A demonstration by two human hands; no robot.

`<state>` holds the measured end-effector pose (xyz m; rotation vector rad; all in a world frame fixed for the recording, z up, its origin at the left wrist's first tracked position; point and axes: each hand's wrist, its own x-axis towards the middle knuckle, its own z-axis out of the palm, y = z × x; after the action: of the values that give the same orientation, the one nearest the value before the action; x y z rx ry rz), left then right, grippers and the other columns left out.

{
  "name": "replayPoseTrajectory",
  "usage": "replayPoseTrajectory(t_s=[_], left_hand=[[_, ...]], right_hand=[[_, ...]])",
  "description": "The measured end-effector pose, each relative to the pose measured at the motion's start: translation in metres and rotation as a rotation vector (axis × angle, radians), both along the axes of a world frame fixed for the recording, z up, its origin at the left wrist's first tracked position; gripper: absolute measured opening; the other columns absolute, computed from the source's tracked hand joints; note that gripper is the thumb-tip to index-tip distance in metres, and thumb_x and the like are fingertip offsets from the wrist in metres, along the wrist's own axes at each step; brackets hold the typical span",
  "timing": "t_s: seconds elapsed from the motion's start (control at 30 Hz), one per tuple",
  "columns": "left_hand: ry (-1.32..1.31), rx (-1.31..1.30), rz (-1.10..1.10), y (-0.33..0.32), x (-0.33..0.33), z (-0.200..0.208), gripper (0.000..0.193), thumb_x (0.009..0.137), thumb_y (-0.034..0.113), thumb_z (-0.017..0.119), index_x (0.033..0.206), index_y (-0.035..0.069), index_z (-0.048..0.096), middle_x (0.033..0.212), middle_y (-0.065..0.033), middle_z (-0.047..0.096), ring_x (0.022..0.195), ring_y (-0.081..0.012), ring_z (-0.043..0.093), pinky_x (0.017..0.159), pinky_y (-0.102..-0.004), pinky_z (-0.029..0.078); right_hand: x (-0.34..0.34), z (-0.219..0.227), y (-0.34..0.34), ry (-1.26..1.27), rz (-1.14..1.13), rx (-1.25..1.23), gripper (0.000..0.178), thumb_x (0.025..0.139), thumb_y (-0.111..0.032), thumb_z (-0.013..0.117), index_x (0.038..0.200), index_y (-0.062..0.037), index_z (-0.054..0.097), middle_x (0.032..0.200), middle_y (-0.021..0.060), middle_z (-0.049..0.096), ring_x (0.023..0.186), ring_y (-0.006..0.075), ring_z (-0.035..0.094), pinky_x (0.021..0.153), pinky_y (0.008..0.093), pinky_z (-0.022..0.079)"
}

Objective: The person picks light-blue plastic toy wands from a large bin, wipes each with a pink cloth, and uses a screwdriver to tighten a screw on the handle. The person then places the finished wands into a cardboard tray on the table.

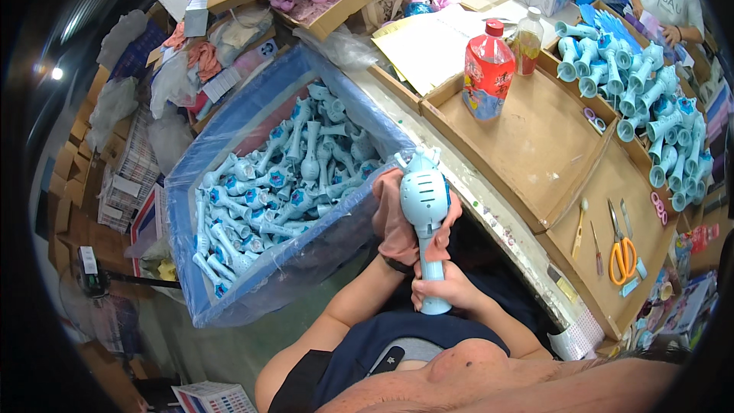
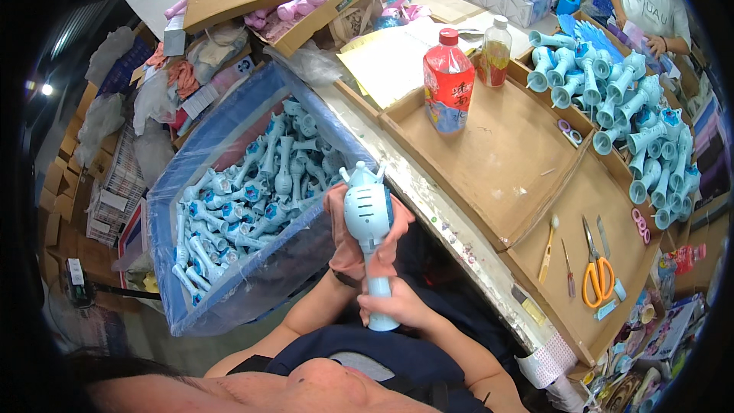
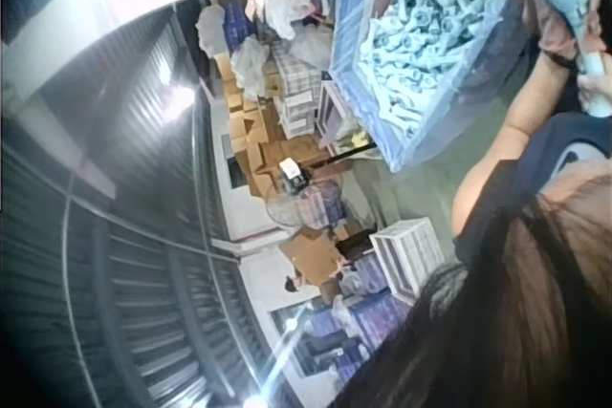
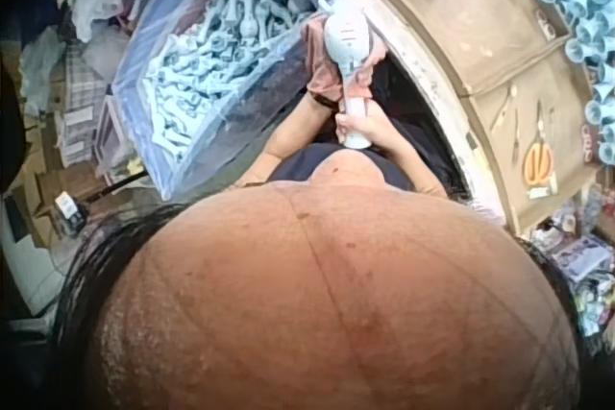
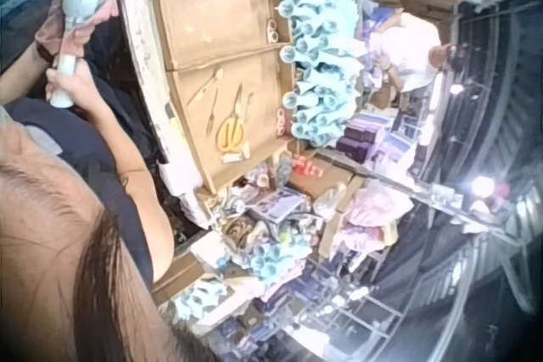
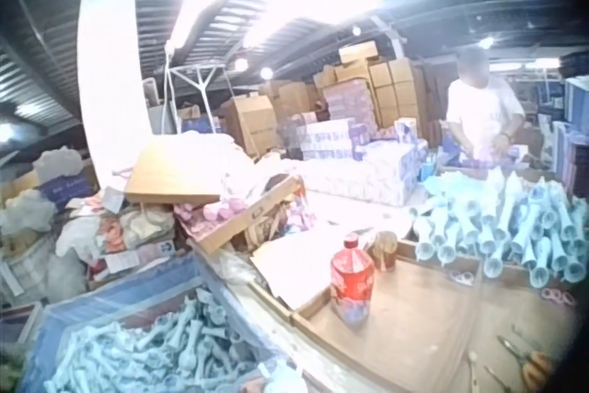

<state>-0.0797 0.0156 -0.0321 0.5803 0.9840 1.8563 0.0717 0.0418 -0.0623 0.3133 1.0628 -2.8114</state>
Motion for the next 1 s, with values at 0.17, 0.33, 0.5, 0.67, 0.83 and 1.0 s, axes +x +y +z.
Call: replayPoseTrajectory(t_s=[0.17,0.33,0.5,0.67,0.83,1.0], left_hand=[[-0.433,0.17,-0.181,-0.002,-0.006,-0.002,0.081,0.09,0.07,0.033,0.13,0.001,0.047,0.11,-0.0094,0.059,0.093,-0.0197,0.059,0.084,-0.035,0.05],[-0.169,0.135,-0.189,-0.001,-0.036,0.013,0.039,0.099,0.03,0.028,0.12,0.007,0.051,0.077,-0.0004,0.051,0.071,-0.0149,0.051,0.071,-0.0237,0.046],[0.589,-0.046,-0.332,-0.004,-0.038,-0.003,0.026,0.097,0.023,0.049,0.084,0.002,0.057,0.094,-0.0137,0.068,0.078,-0.0173,0.064,0.072,-0.0298,0.052],[-0.602,-0.219,0.196,-0.012,-0.025,-0.015,0.048,0.094,0.043,0.057,0.113,-0.001,0.052,0.093,-0.0141,0.066,0.082,-0.024,0.063,0.087,-0.0345,0.05],[0.404,0.041,-0.308,-0.015,-0.026,-0.003,0.05,0.089,0.042,0.059,0.099,-0.006,0.063,0.085,-0.0189,0.068,0.087,-0.0253,0.066,0.091,-0.0363,0.049],[-0.728,-0.205,0.06,-0.014,-0.017,-0.007,0.064,0.087,0.037,0.066,0.133,-0.001,0.044,0.098,-0.0134,0.061,0.083,-0.0269,0.064,0.084,-0.0397,0.053]], right_hand=[[0.003,-0.017,0.005,-0.281,-0.26,1.378,0.043,0.079,-0.027,0.065,0.102,0.0046,0.047,0.079,0.0282,0.064,0.073,0.0431,0.065,0.068,0.0498,0.052],[0.045,0.001,0.018,-0.359,0.235,1.427,0.043,0.079,-0.03,0.064,0.1,0.0027,0.045,0.075,0.0273,0.064,0.07,0.0444,0.064,0.067,0.0513,0.052],[0.061,0.024,0.03,-0.388,0.352,1.457,0.037,0.08,-0.026,0.062,0.098,0.0024,0.047,0.07,0.0239,0.063,0.066,0.0407,0.064,0.063,0.0489,0.052],[0.059,0.028,0.025,-0.427,0.338,1.527,0.034,0.079,-0.024,0.061,0.096,0.0027,0.047,0.069,0.0229,0.063,0.066,0.0406,0.064,0.062,0.0486,0.052],[0.061,0.028,0.026,-0.392,0.355,1.548,0.033,0.08,-0.023,0.061,0.093,0.003,0.046,0.069,0.0231,0.064,0.065,0.0406,0.064,0.062,0.0489,0.052],[0.061,0.035,0.027,-0.394,0.317,1.589,0.032,0.082,-0.025,0.061,0.092,0.0027,0.047,0.068,0.0238,0.063,0.064,0.0404,0.065,0.06,0.0486,0.052]])
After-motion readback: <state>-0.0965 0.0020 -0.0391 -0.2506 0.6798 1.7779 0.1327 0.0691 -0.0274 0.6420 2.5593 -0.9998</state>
